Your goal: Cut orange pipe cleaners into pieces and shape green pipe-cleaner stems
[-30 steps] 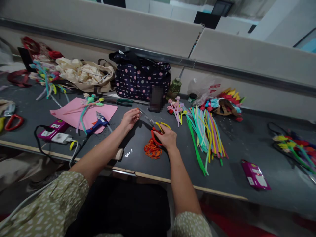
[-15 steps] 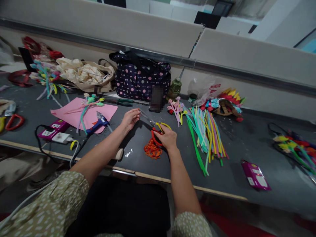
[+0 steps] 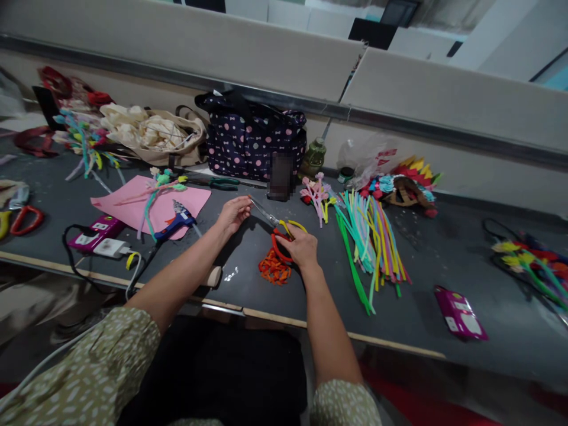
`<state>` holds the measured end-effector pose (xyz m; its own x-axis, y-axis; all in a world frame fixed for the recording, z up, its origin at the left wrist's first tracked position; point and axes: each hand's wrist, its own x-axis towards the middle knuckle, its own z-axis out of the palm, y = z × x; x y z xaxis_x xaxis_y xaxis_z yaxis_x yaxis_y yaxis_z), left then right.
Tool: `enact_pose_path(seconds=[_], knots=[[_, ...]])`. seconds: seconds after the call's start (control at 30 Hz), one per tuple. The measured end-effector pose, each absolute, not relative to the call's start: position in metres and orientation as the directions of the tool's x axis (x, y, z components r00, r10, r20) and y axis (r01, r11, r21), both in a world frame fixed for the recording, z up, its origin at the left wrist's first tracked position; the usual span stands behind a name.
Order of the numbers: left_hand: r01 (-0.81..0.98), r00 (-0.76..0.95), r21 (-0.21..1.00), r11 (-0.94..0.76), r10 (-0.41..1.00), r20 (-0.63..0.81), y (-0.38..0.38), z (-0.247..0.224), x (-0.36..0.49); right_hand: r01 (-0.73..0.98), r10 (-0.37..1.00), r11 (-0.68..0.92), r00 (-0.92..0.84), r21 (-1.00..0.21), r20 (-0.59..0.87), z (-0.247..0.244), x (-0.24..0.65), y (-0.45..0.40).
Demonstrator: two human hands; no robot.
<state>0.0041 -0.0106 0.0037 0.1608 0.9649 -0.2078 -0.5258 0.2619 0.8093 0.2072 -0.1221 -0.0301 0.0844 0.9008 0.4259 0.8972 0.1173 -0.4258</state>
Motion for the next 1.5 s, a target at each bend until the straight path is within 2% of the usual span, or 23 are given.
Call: enact_pose_path(seconds=[0.57, 0.83, 1.0, 1.23, 1.37, 1.5], knots=[[-0.505, 0.171, 0.814, 0.286, 0.958, -0.23, -0.006, -0.004, 0.002, 0.95, 0.927, 0.11, 0.009, -0.294, 0.376, -0.021, 0.204, -0.126], [-0.477, 0.16, 0.828, 0.296, 0.955, -0.249, -0.004, -0.005, 0.0, 0.952, 0.922, -0.015, 0.131, -0.306, 0.364, -0.026, 0.205, -0.123], [-0.482, 0.083, 0.848, 0.218, 0.976, -0.203, -0.003, -0.003, -0.001, 0.972, 0.937, -0.008, 0.089, -0.237, 0.337, -0.018, 0.198, -0.126], [-0.473, -0.099, 0.881, 0.009, 0.993, -0.063, 0.0, 0.0, -0.006, 0.983, 0.948, -0.023, 0.081, -0.184, 0.309, -0.01, 0.193, -0.13], [-0.442, -0.115, 0.896, -0.05, 0.993, -0.001, 0.0, 0.0, -0.005, 0.977, 0.946, -0.057, 0.119, -0.206, 0.302, -0.013, 0.196, -0.128], [-0.447, -0.033, 0.894, 0.019, 0.999, -0.038, 0.001, -0.004, -0.005, 0.953, 0.935, -0.118, 0.202, -0.28, 0.292, -0.016, 0.197, -0.125]])
